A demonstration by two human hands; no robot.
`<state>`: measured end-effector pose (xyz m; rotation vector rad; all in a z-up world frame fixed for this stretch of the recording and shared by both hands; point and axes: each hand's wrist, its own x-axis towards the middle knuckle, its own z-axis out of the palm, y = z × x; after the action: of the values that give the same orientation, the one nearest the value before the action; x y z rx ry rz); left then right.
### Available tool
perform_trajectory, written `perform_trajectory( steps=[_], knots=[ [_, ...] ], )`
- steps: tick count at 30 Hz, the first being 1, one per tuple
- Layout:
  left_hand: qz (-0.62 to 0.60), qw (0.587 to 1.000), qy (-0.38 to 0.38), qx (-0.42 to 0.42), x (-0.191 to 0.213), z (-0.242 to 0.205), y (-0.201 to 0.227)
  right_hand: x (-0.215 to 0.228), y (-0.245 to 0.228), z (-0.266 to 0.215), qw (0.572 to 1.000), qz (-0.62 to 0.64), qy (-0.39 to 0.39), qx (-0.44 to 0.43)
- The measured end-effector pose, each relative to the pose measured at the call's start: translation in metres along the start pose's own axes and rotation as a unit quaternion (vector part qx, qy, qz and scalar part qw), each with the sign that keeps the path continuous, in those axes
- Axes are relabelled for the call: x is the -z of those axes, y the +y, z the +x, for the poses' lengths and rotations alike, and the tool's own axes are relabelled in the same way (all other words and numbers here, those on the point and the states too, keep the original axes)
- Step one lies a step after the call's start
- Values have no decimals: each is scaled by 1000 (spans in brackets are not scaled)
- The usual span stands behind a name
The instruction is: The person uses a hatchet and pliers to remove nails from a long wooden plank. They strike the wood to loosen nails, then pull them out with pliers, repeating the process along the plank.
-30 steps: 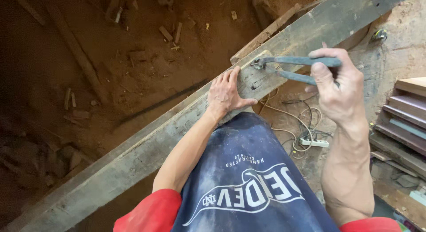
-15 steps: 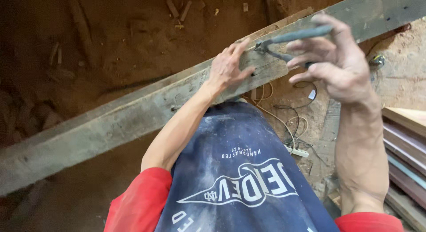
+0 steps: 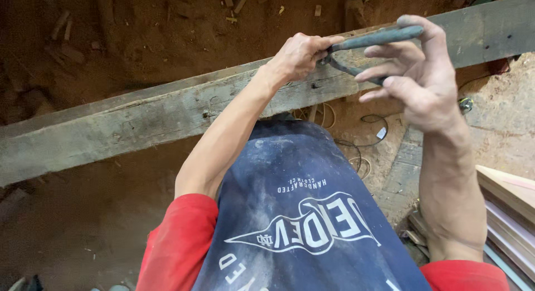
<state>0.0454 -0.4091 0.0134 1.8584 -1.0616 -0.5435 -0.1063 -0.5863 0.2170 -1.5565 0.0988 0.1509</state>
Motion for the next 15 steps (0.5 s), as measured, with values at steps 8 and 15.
perform_trajectory(
  steps=[8, 15],
  knots=[
    [-48, 999, -12, 13, 1, 9, 5, -28, 4, -10, 996, 11, 82, -22],
    [-6, 995, -43, -95, 14, 2, 21, -29, 3, -13, 981, -101, 163, -21]
  ],
)
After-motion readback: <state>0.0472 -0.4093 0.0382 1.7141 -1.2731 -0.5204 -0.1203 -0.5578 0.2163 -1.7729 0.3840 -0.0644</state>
